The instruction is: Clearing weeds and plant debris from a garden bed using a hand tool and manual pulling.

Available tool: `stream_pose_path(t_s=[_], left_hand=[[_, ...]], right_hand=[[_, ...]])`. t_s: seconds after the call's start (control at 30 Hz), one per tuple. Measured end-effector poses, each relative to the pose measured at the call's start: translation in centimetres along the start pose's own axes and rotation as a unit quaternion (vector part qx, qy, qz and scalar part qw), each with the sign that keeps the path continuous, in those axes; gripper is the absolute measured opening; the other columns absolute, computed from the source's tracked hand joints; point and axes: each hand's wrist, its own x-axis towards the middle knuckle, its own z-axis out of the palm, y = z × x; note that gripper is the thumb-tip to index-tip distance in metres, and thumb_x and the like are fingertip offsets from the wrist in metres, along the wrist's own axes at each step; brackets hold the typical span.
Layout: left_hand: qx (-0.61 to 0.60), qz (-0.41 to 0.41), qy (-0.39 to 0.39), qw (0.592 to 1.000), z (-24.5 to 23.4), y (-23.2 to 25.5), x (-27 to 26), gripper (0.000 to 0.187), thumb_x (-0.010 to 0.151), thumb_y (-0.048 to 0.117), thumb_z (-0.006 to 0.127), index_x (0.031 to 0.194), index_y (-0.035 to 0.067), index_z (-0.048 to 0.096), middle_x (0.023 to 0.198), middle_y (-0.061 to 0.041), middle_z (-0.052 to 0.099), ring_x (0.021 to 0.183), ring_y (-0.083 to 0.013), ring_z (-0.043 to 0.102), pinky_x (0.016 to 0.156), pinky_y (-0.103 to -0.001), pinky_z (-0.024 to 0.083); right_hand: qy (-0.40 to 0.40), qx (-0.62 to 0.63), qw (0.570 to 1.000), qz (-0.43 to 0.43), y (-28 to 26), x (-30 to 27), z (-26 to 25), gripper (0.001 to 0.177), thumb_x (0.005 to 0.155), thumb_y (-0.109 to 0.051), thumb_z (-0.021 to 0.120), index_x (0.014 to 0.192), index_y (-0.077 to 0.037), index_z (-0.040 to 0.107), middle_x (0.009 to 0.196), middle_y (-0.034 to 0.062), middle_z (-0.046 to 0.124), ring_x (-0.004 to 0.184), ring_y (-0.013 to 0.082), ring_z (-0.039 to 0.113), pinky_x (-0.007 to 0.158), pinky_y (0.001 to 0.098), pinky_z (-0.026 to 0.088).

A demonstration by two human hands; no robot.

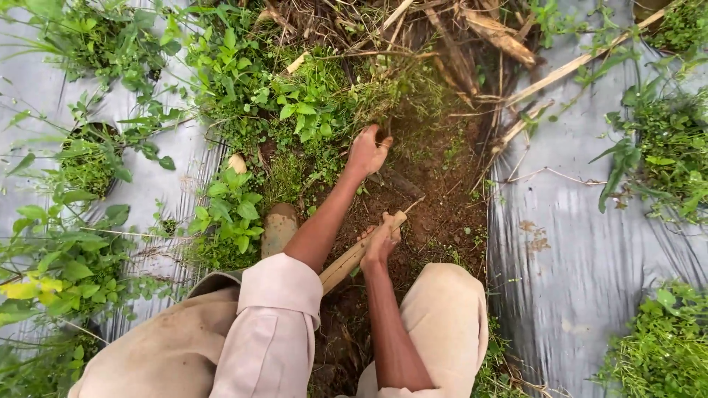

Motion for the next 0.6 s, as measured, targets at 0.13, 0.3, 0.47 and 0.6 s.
stream_pose_path(t_s=[0.13,0.3,0.47,0.6], left_hand=[[0.062,0.051,0.024,0.997,-0.9,1.2,1.9,0.062,0.1,0.045,0.058,0.139,-0.001,0.044,0.138,-0.033,0.049,0.13,-0.0515,0.052,0.109,-0.06,0.048],[0.192,0.009,0.025,0.981,-1.4,0.0,4.8,0.047,0.111,0.039,0.035,0.134,0.0,0.047,0.132,-0.024,0.057,0.117,-0.0413,0.064,0.096,-0.053,0.057],[0.074,-0.005,0.003,0.997,-5.3,2.5,-0.1,0.057,0.099,0.044,0.06,0.138,0.005,0.044,0.131,-0.027,0.057,0.111,-0.0476,0.067,0.091,-0.059,0.059],[-0.071,-0.007,-0.022,0.997,-8.7,1.3,-2.8,0.079,0.081,0.031,0.088,0.147,0.024,0.045,0.127,-0.02,0.066,0.11,-0.0378,0.071,0.095,-0.049,0.06]], right_hand=[[0.002,-0.03,0.999,-0.013,-1.2,-0.1,-0.1,0.029,0.09,-0.038,0.06,0.091,-0.011,0.05,0.056,0.005,0.056,0.042,0.0154,0.057,0.038,0.032,0.053],[-0.011,-0.081,0.996,-0.041,-0.7,1.9,-0.3,0.029,0.092,-0.036,0.058,0.093,-0.009,0.049,0.057,0.0064,0.057,0.043,0.0168,0.058,0.039,0.0325,0.052],[-0.019,-0.087,0.995,-0.048,2.0,1.3,0.1,0.029,0.093,-0.04,0.058,0.094,-0.012,0.05,0.059,0.0024,0.057,0.044,0.0134,0.058,0.038,0.0281,0.05],[0.004,-0.028,0.999,-0.016,1.3,-5.0,0.7,0.029,0.088,-0.038,0.062,0.087,-0.012,0.049,0.053,0.0052,0.055,0.038,0.0164,0.055,0.034,0.03,0.047]])
